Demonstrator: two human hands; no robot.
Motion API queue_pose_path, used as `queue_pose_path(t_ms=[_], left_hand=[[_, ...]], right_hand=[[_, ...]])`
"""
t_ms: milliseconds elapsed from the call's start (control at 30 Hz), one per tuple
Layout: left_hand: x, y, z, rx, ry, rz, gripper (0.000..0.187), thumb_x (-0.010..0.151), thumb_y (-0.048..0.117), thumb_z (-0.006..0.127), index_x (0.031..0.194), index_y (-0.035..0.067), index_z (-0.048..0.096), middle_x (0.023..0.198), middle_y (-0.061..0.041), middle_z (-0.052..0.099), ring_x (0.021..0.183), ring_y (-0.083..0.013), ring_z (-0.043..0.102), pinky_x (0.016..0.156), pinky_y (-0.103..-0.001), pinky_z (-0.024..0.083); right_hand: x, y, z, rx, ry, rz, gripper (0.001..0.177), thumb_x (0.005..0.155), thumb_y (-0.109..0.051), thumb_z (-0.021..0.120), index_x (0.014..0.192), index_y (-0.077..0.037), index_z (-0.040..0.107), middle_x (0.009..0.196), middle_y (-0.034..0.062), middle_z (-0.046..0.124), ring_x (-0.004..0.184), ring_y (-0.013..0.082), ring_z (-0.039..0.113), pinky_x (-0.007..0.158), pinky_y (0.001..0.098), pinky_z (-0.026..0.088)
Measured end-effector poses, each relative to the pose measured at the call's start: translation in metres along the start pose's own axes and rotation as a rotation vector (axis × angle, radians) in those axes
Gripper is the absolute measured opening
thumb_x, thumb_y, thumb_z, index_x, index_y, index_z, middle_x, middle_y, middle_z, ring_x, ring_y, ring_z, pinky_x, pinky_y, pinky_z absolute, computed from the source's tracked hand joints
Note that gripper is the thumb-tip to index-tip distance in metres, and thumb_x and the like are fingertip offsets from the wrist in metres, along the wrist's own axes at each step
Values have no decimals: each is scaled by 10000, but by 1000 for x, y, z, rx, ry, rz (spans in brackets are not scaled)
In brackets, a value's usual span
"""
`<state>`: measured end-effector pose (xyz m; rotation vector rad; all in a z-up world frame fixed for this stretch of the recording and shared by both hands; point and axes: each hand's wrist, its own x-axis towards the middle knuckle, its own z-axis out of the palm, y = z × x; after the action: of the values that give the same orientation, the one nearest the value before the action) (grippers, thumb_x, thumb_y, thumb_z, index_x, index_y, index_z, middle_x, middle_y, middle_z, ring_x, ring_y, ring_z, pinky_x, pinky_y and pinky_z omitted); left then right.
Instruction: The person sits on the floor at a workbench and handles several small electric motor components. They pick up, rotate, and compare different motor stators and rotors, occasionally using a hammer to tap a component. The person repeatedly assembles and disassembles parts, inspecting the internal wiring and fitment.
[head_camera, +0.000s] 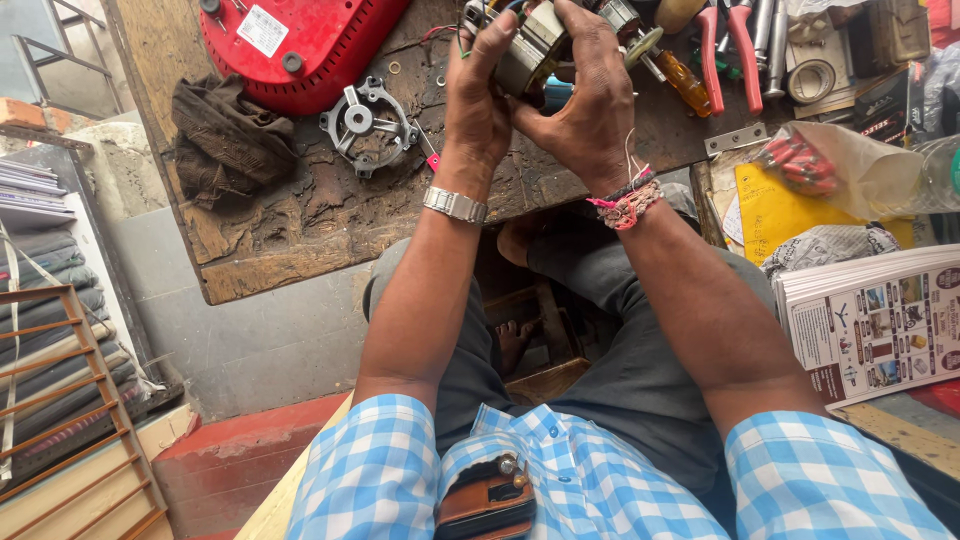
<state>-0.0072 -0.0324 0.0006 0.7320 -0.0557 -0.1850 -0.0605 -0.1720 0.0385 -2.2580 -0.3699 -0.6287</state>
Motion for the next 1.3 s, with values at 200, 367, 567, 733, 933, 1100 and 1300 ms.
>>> queue_pose_path(t_ms=[200,367,567,733,933,1100,1300], left_hand=[[5,-4,-12,54,182,98,896,760,376,883,1356,-58,372,1157,-212,586,1042,-287,685,875,-416,665],[7,-5,-26,315,241,247,979,736,336,931,1418,-51,345,1194,-206,593,1077,-304,687,934,-400,652],[-9,3,-46,1073,169,376,972,718,292,983,1460,115,380,1238,-107,692,1106,-210,758,964,-329,664],[-9,-5,-62,1009,225,342,950,727,241,991,1448,142,380,1269,-120,682,1151,-225,730,983,-348,643],[-21,12,-49,1090,140,131,1035,688,256,985,1483,178,328,1357,-165,577,1225,-266,665,1039,-361,610],[-29,49,-35,1356,-122,-41,1183,605,235,1019,1536,204,290,1463,-212,463,1365,-341,470,1132,-433,434],[-29,81,-68,594,-254,-139,929,866,123,875,1605,58,317,1584,-231,472,1458,-308,518,1209,-433,513]], right_hand=[[-4,-4,17,87,35,58,851,828,-134,920,1507,-83,409,1417,137,570,1315,290,638,1118,383,581],[-19,0,46,150,-3,136,1033,811,-175,964,1579,-109,275,1413,161,567,1306,333,636,1093,435,589],[-31,19,75,131,-197,257,1248,718,-252,1010,1596,-130,131,1396,200,585,1244,400,617,1006,506,551],[-32,24,76,136,-224,154,1066,773,-190,970,1577,-68,282,1430,263,568,1322,424,575,1084,523,525],[-7,36,39,856,-340,514,709,907,-4,779,1510,62,413,1439,205,608,1314,254,629,1120,383,562],[4,15,18,977,-260,811,509,907,56,717,1376,46,518,1108,95,735,985,136,714,850,253,583],[17,-1,-22,714,-616,446,295,942,-73,752,1227,-24,692,1061,78,716,972,164,681,878,296,571]])
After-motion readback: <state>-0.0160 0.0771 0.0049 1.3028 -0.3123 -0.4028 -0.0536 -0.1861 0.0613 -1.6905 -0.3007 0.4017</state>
